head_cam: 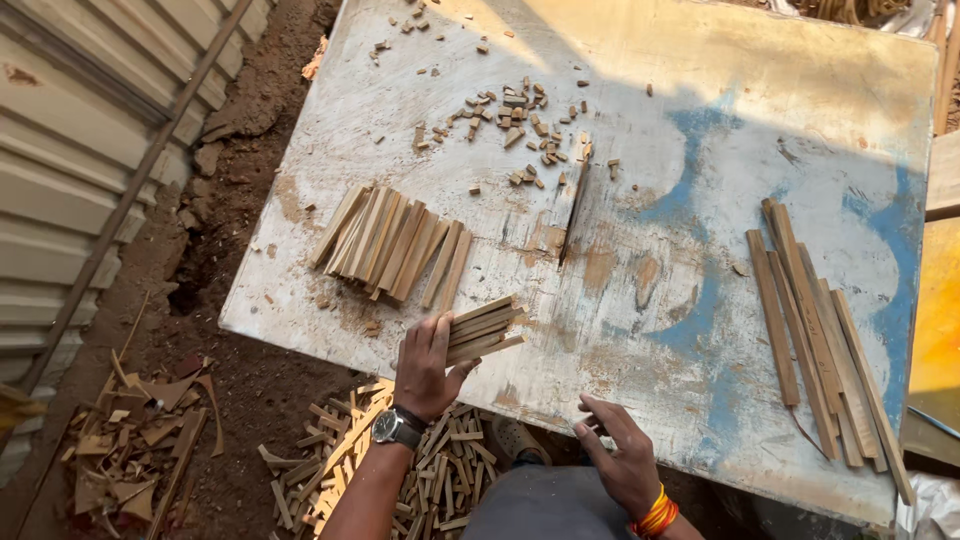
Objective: The person gathers thin wooden strips and offcuts from the ground and a work table, aligns them into bundles by hand, and carries the bundles across the workshop to a pile near a doorway. They repeatedly pick up scattered pieces, square the bundle edges on the table, and transport armfuls of strips.
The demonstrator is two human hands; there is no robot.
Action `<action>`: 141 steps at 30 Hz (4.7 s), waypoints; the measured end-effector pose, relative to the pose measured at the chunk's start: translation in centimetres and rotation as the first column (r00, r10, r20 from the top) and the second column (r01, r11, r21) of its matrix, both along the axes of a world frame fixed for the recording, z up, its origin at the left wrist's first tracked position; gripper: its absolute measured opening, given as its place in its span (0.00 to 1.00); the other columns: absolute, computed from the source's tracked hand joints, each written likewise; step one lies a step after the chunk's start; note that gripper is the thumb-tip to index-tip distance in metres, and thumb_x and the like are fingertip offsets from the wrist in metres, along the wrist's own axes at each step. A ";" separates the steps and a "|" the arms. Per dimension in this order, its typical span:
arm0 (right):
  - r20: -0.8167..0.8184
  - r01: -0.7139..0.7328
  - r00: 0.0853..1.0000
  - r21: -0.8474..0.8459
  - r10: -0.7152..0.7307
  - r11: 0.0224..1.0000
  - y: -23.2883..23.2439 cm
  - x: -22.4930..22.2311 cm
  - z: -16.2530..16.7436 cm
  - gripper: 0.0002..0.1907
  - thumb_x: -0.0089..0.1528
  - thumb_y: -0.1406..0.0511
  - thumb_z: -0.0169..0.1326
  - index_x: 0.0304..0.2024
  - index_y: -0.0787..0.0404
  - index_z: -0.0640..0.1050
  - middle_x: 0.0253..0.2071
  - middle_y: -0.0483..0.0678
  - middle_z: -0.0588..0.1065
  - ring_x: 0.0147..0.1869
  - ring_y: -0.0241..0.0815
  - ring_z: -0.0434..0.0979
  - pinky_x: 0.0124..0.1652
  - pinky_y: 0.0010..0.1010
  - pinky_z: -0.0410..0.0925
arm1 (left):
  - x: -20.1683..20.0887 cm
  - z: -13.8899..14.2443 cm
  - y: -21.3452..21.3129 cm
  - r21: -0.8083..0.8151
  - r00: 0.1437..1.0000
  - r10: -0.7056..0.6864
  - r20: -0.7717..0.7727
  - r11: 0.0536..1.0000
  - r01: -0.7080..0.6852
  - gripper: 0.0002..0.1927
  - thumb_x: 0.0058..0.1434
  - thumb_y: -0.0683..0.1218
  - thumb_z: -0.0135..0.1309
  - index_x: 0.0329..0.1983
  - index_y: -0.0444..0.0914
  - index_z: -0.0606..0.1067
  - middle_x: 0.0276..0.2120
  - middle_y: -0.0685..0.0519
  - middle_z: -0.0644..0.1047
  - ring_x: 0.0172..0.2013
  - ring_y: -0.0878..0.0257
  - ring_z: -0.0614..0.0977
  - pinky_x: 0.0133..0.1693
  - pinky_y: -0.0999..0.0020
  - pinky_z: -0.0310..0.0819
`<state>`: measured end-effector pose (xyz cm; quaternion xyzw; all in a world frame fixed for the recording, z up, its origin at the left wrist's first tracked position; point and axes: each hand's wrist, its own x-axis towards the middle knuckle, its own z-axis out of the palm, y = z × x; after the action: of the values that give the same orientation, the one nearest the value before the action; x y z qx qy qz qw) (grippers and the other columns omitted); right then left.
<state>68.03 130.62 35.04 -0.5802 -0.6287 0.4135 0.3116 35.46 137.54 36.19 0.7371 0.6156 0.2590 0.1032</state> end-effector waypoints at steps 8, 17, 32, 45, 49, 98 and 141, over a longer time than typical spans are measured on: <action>-0.213 -0.565 0.804 0.012 0.555 0.825 4.3 -18.1 9.7 0.14 0.61 0.62 0.62 0.47 0.61 0.84 0.40 0.47 0.84 0.39 0.36 0.84 0.38 0.28 0.75 | -3.5 7.2 -20.6 0.009 0.890 0.437 -0.130 0.898 -0.439 0.48 0.50 0.58 0.66 0.68 0.33 0.62 0.60 0.41 0.68 0.61 0.43 0.67 0.60 0.44 0.62; -0.145 -0.541 0.840 -0.169 0.522 0.824 1.7 -19.9 7.8 0.16 0.66 0.60 0.57 0.51 0.61 0.83 0.36 0.49 0.84 0.38 0.35 0.82 0.39 0.28 0.73 | -4.1 0.6 -25.1 -0.099 0.840 0.537 -0.078 0.834 -0.543 0.24 0.71 0.55 0.53 0.65 0.41 0.68 0.45 0.51 0.78 0.40 0.55 0.84 0.50 0.43 0.75; 0.087 0.286 0.958 -0.236 -0.273 0.929 -0.8 12.8 -0.7 0.24 0.64 0.60 0.57 0.61 0.63 0.76 0.49 0.50 0.83 0.51 0.39 0.82 0.51 0.32 0.73 | -8.3 -10.0 12.3 0.001 0.633 0.437 -0.639 0.823 -0.568 0.19 0.76 0.46 0.47 0.68 0.39 0.69 0.59 0.44 0.72 0.56 0.51 0.77 0.56 0.48 0.71; 0.872 0.404 0.398 0.114 -0.286 0.908 9.7 35.3 -6.0 0.74 0.43 0.32 0.67 0.73 0.65 0.48 0.75 0.66 0.48 0.78 0.66 0.47 0.64 0.66 0.51 | 9.0 -14.5 -5.1 -0.046 0.918 0.357 -0.173 0.928 -0.370 0.26 0.64 0.49 0.54 0.66 0.38 0.74 0.57 0.41 0.70 0.54 0.49 0.74 0.58 0.52 0.71; 0.789 0.306 0.614 -0.259 0.018 0.916 11.9 37.2 -9.1 0.70 0.45 0.35 0.66 0.75 0.63 0.48 0.66 0.61 0.58 0.70 0.60 0.59 0.64 0.49 0.61 | 24.2 -12.7 -7.7 -0.439 0.966 0.184 0.181 0.894 -0.088 0.17 0.66 0.49 0.49 0.56 0.39 0.76 0.52 0.46 0.76 0.44 0.56 0.83 0.41 0.64 0.85; -0.437 0.008 0.807 -0.664 -0.397 0.748 16.8 36.8 -8.4 0.35 0.51 0.70 0.66 0.58 0.70 0.67 0.45 0.57 0.78 0.43 0.47 0.82 0.40 0.40 0.80 | 54.3 -8.8 2.0 -0.463 0.685 0.397 0.611 0.881 -0.097 0.32 0.67 0.46 0.50 0.73 0.34 0.59 0.62 0.37 0.72 0.61 0.50 0.77 0.60 0.63 0.70; -0.323 0.011 0.915 -0.575 -0.240 0.818 11.6 24.5 -10.6 0.34 0.55 0.67 0.63 0.57 0.70 0.59 0.45 0.61 0.76 0.41 0.47 0.82 0.36 0.37 0.79 | 42.4 -9.4 -4.8 -0.522 0.929 0.357 0.097 0.813 -0.258 0.26 0.68 0.52 0.49 0.65 0.34 0.67 0.50 0.42 0.69 0.52 0.44 0.72 0.55 0.52 0.67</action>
<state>92.56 142.26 24.40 -0.5950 -0.3656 0.6629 0.2701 77.82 132.76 26.76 0.5466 0.7601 0.1732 0.3057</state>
